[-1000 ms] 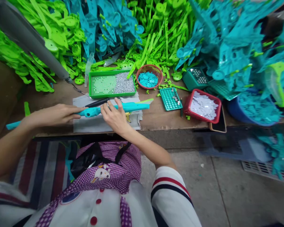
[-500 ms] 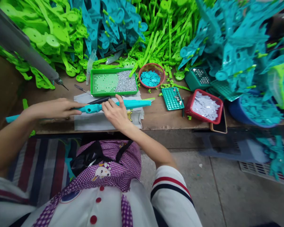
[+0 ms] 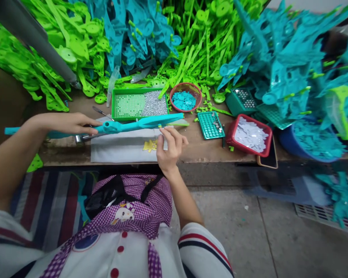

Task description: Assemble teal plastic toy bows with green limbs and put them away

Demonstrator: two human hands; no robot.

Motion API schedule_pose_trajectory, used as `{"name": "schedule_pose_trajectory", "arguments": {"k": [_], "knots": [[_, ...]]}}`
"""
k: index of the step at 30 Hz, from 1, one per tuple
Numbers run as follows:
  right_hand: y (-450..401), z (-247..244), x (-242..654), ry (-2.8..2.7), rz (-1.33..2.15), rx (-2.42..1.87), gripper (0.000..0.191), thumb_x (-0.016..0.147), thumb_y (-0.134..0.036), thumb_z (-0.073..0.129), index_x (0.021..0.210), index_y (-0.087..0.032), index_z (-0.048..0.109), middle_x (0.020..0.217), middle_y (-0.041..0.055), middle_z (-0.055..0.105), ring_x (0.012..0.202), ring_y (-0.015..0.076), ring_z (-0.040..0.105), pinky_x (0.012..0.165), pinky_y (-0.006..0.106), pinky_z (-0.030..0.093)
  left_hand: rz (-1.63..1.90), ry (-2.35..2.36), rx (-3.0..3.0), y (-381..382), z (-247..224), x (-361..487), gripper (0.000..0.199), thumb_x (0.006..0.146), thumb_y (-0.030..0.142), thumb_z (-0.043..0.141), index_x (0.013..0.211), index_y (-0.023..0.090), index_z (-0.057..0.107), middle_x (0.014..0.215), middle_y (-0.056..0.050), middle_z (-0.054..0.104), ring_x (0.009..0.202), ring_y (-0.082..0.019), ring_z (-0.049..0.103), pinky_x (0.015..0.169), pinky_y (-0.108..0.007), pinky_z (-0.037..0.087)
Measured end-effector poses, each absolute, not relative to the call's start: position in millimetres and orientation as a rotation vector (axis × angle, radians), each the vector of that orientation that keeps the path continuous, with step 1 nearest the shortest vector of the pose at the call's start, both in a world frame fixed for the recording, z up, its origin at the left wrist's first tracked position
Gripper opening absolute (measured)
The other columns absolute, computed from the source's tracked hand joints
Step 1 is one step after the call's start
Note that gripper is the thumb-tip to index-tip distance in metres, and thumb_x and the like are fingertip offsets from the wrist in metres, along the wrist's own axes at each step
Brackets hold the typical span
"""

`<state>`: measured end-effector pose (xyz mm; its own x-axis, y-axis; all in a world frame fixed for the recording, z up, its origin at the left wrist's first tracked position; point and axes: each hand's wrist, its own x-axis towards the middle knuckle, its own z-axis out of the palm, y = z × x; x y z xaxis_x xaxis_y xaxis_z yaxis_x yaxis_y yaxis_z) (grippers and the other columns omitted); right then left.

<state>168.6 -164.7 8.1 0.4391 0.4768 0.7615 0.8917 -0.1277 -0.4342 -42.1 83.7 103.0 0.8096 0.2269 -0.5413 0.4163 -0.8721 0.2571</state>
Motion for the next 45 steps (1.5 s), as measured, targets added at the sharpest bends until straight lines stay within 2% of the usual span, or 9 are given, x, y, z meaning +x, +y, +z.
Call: {"name": "schedule_pose_trajectory", "arguments": {"k": [4, 11, 18, 22, 26, 35, 41, 43, 45], "knots": [[-177, -5, 174, -0.915, -0.335, -1.752, 0.023, 0.092, -0.029, 0.053, 0.111, -0.023, 0.064, 0.108, 0.0049, 0.065, 0.103, 0.0185, 0.063, 0.093, 0.041, 0.048, -0.784, 0.401, 2.515, 86, 100, -44, 0.06, 0.098, 0.053, 0.039, 0.137, 0.009, 0.054, 0.138, -0.01, 0.059, 0.115, -0.02, 0.058, 0.096, -0.024, 0.043], [-175, -19, 176, -0.559, -0.046, -1.669, 0.029, 0.092, -0.036, 0.05, 0.117, -0.022, 0.057, 0.117, 0.0078, 0.06, 0.09, 0.0149, 0.067, 0.081, 0.035, 0.055, -0.789, 0.396, 2.455, 89, 102, -43, 0.065, 0.096, 0.056, 0.036, 0.137, 0.008, 0.053, 0.128, -0.008, 0.066, 0.106, -0.02, 0.06, 0.091, -0.024, 0.045], [-169, -13, 177, -0.555, -0.114, -1.714, 0.038, 0.097, -0.036, 0.036, 0.129, -0.022, 0.05, 0.117, 0.0119, 0.06, 0.081, 0.0142, 0.065, 0.07, 0.032, 0.055, -0.706, 0.497, 2.6, 54, 97, -57, 0.055, 0.096, 0.051, 0.037, 0.142, 0.024, 0.052, 0.125, -0.007, 0.068, 0.106, -0.024, 0.065, 0.09, -0.03, 0.048], [-179, -18, 168, -0.437, 0.093, -1.635, 0.036, 0.095, -0.037, 0.035, 0.116, -0.02, 0.058, 0.104, 0.0086, 0.062, 0.065, 0.0105, 0.057, 0.059, 0.026, 0.051, -0.577, 0.62, 2.713, 17, 80, -72, 0.055, 0.098, 0.047, 0.033, 0.149, 0.028, 0.042, 0.127, -0.009, 0.067, 0.107, -0.026, 0.066, 0.091, -0.035, 0.049], [-187, -21, 159, -0.324, 0.168, -1.577, 0.029, 0.09, -0.041, 0.043, 0.097, -0.019, 0.06, 0.089, 0.0042, 0.062, 0.063, 0.0111, 0.055, 0.056, 0.025, 0.049, -0.496, 0.645, 2.777, 2, 67, -80, 0.055, 0.098, 0.047, 0.033, 0.149, 0.028, 0.042, 0.124, -0.011, 0.067, 0.103, -0.026, 0.067, 0.087, -0.033, 0.05], [-196, -37, 156, -0.313, 0.157, -1.655, 0.028, 0.088, -0.042, 0.044, 0.088, -0.019, 0.059, 0.082, 0.0024, 0.062, 0.065, 0.0129, 0.056, 0.061, 0.026, 0.048, -0.372, 0.715, 2.825, -10, 45, -87, 0.053, 0.099, 0.043, 0.036, 0.151, 0.032, 0.036, 0.122, -0.01, 0.063, 0.099, -0.025, 0.066, 0.084, -0.034, 0.051], [-225, -29, 163, -0.67, -0.16, -1.975, 0.023, 0.087, -0.038, 0.055, 0.093, -0.019, 0.067, 0.099, 0.0093, 0.062, 0.099, 0.0245, 0.06, 0.092, 0.046, 0.046, -0.198, 0.778, 2.811, -35, 11, -96, 0.047, 0.099, 0.035, 0.041, 0.145, 0.029, 0.046, 0.112, -0.014, 0.061, 0.095, -0.026, 0.061, 0.085, -0.039, 0.05], [-212, -8, 159, -0.88, -0.294, -1.967, 0.021, 0.091, -0.033, 0.053, 0.101, -0.021, 0.067, 0.105, 0.0098, 0.061, 0.104, 0.0249, 0.058, 0.096, 0.047, 0.043, -0.144, 0.8, 2.815, -43, 4, -99, 0.047, 0.099, 0.033, 0.041, 0.146, 0.03, 0.046, 0.113, -0.015, 0.061, 0.096, -0.026, 0.06, 0.087, -0.041, 0.049], [-175, 12, 147, -1.245, -0.197, -1.89, 0.024, 0.095, -0.026, 0.046, 0.109, -0.023, 0.065, 0.107, 0.0088, 0.063, 0.107, 0.0231, 0.058, 0.095, 0.043, 0.043, -0.117, 0.823, 2.822, -49, 3, -100, 0.049, 0.099, 0.032, 0.041, 0.147, 0.03, 0.043, 0.115, -0.015, 0.06, 0.097, -0.026, 0.059, 0.088, -0.041, 0.049]]}}
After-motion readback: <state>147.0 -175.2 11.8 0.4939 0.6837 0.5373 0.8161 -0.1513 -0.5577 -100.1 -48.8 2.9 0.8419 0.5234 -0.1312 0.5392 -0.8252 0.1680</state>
